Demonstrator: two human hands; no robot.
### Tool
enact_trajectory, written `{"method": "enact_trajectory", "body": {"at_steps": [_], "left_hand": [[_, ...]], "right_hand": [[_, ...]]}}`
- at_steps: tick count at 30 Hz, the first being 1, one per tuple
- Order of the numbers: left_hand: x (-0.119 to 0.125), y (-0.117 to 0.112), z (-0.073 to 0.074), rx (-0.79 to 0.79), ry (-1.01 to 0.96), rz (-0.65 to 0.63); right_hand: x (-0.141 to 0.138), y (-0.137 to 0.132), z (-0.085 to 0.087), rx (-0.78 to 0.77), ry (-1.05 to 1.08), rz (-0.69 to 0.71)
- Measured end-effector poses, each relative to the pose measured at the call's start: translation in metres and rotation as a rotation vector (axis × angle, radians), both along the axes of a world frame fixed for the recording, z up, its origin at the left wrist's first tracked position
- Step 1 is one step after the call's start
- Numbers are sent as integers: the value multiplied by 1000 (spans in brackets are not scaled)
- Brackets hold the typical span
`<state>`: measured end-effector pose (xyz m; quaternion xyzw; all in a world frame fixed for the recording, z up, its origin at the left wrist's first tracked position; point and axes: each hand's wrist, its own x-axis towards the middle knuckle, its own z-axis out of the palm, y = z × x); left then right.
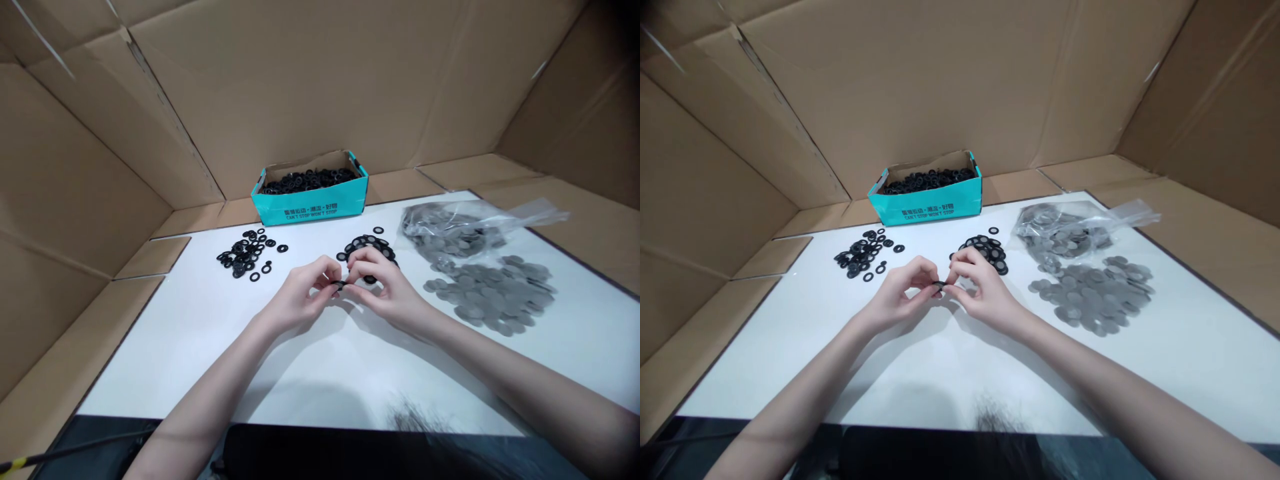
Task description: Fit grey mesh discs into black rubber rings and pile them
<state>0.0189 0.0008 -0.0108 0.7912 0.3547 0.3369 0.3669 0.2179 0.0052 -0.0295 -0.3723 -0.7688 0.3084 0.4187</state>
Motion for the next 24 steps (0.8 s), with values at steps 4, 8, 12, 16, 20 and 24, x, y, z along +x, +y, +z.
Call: {"method": "enact_trajectory", "body": {"at_steps": [4, 8, 12, 16, 20, 24], "left_hand": [[1, -1, 0, 61, 70, 8], [2, -1, -3, 72, 26, 26], [1, 2, -4, 53, -39, 67], [-1, 4, -3, 24, -61, 73], [1, 2, -2, 12, -53, 65], [3, 0, -4, 12, -53, 66]], "right_hand": [[-1, 0, -3, 20, -1, -9], [-1, 3, -9, 67, -4, -28], [1, 7, -12, 103, -12, -31], [4, 8, -10, 138, -20, -43], [4, 8, -9, 175, -13, -55], [3, 7, -10, 170, -8, -52]]}}
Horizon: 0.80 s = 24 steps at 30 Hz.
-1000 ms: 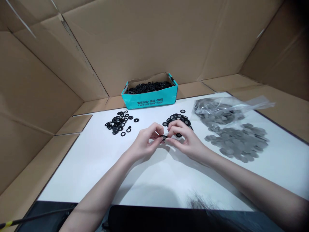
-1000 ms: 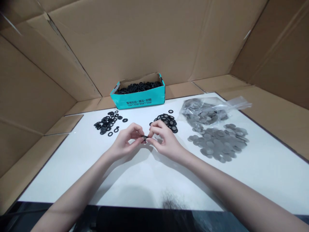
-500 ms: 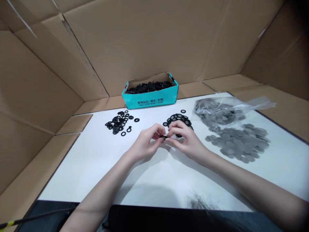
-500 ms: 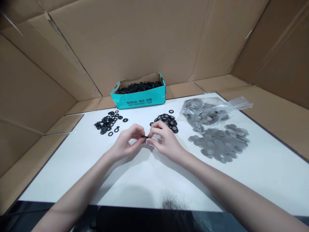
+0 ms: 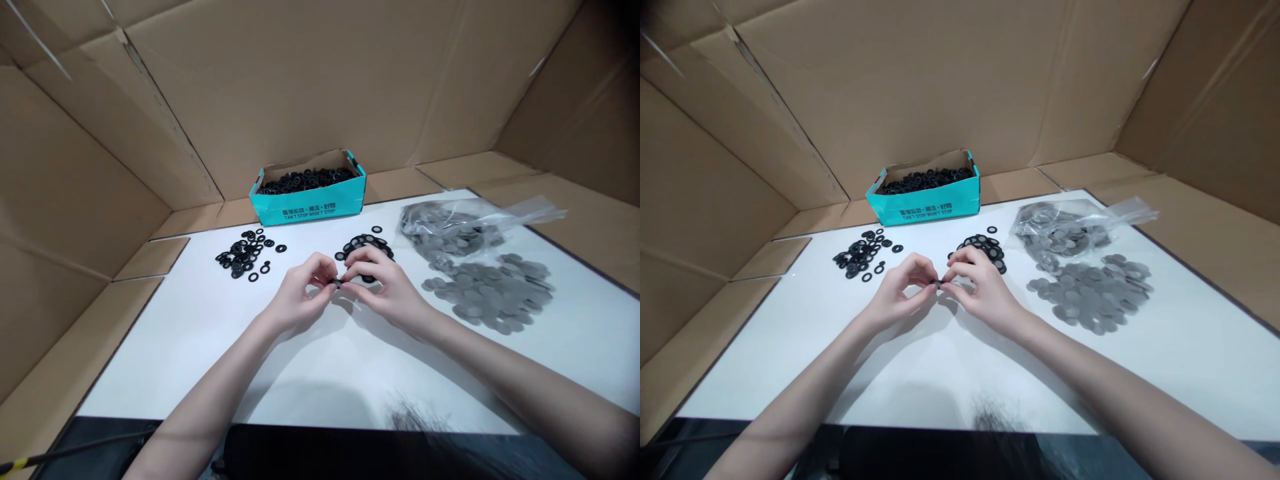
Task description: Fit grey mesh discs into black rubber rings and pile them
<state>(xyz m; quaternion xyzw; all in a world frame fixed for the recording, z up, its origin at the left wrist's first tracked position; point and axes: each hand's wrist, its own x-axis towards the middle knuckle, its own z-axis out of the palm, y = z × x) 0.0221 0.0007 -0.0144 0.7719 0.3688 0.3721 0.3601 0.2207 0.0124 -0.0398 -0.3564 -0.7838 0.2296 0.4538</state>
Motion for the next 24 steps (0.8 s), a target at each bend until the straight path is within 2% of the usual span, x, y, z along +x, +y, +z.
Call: {"method": "enact_trajectory", "body": {"at_steps": [10, 18, 24], "left_hand": [[2, -2, -2, -40, -16, 27], [0, -2, 0, 61, 124, -28], [-1, 0, 0, 102, 122, -25]], "right_hand": [[-1, -4, 5, -68, 27, 59], [-4, -4, 0, 1, 10, 39], [-2, -1, -3, 19, -38, 18]]}}
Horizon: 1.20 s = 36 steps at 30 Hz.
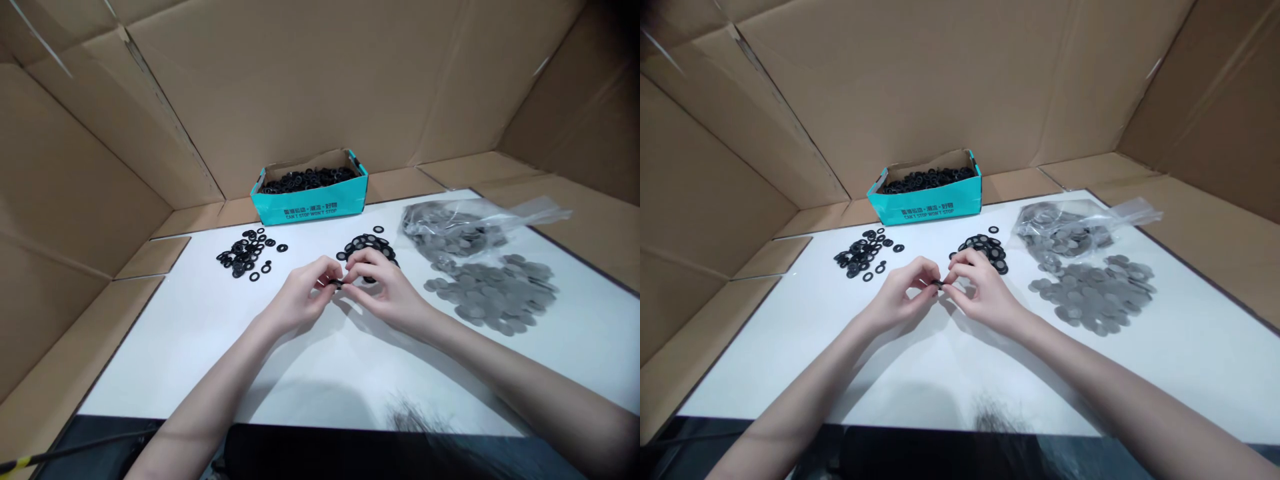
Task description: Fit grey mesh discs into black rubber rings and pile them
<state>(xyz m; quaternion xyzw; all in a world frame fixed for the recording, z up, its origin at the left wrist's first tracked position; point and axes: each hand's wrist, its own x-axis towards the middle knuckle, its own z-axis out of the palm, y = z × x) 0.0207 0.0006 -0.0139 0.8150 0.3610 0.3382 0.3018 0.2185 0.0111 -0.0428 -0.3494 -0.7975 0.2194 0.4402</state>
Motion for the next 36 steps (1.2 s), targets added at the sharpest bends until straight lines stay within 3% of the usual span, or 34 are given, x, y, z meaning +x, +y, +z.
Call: {"method": "enact_trajectory", "body": {"at_steps": [10, 19, 25, 36], "left_hand": [[1, 0, 0, 19, -47, 23], [7, -4, 1, 20, -34, 47], [4, -5, 4, -67, -40, 17], [3, -2, 3, -39, -36, 28]], "right_hand": [[2, 0, 3, 20, -10, -14], [0, -3, 9, -75, 55, 27], [-1, -5, 8, -12, 74, 12], [3, 0, 4, 41, -31, -27]]}}
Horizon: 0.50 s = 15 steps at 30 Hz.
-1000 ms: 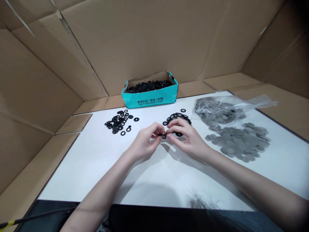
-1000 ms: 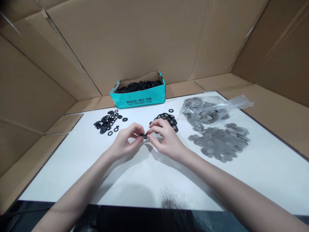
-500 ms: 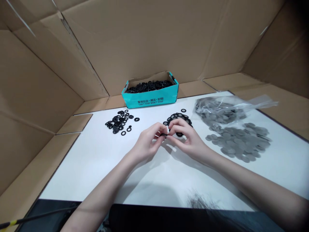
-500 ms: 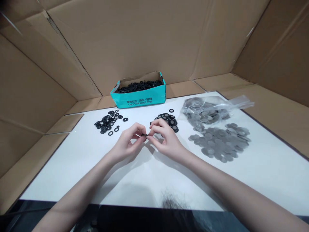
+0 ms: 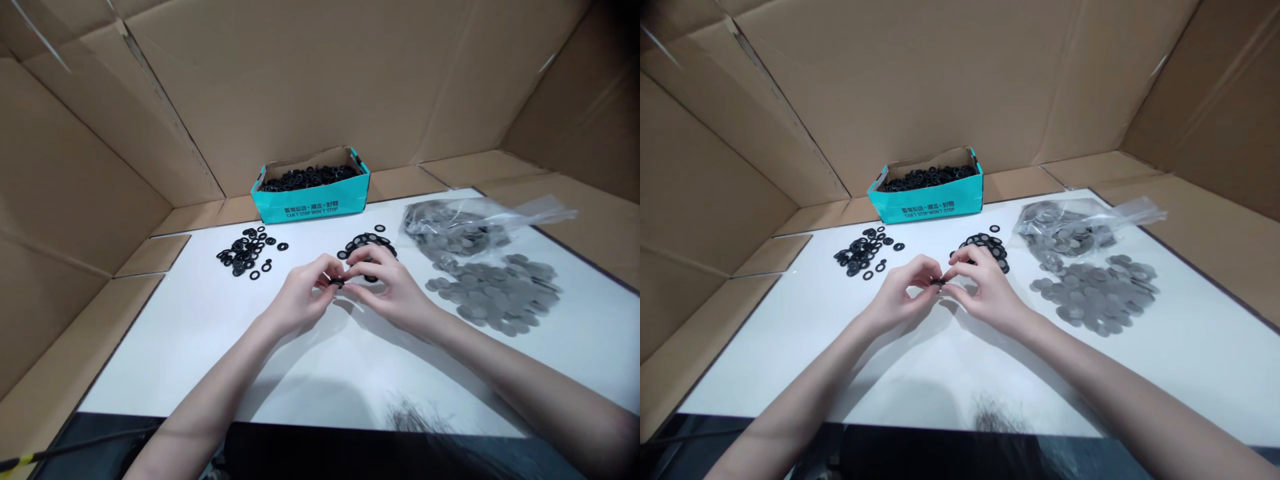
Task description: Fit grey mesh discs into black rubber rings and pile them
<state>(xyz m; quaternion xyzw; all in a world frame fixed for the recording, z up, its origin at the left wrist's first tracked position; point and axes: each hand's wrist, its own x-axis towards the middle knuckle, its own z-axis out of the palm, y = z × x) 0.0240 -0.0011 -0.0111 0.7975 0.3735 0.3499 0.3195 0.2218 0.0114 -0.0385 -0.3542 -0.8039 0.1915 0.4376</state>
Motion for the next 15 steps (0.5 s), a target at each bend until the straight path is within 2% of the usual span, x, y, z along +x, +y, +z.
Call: {"method": "enact_trajectory", "body": {"at_steps": [4, 9, 15], "left_hand": [[1, -1, -1, 17, -1, 12], [1, -2, 1, 18, 10, -30], [-1, -2, 6, 21, 23, -65]], "right_hand": [[0, 1, -1, -28, 2, 19], [-2, -3, 4, -92, 50, 62], [-3, -7, 6, -43, 101, 46]]}}
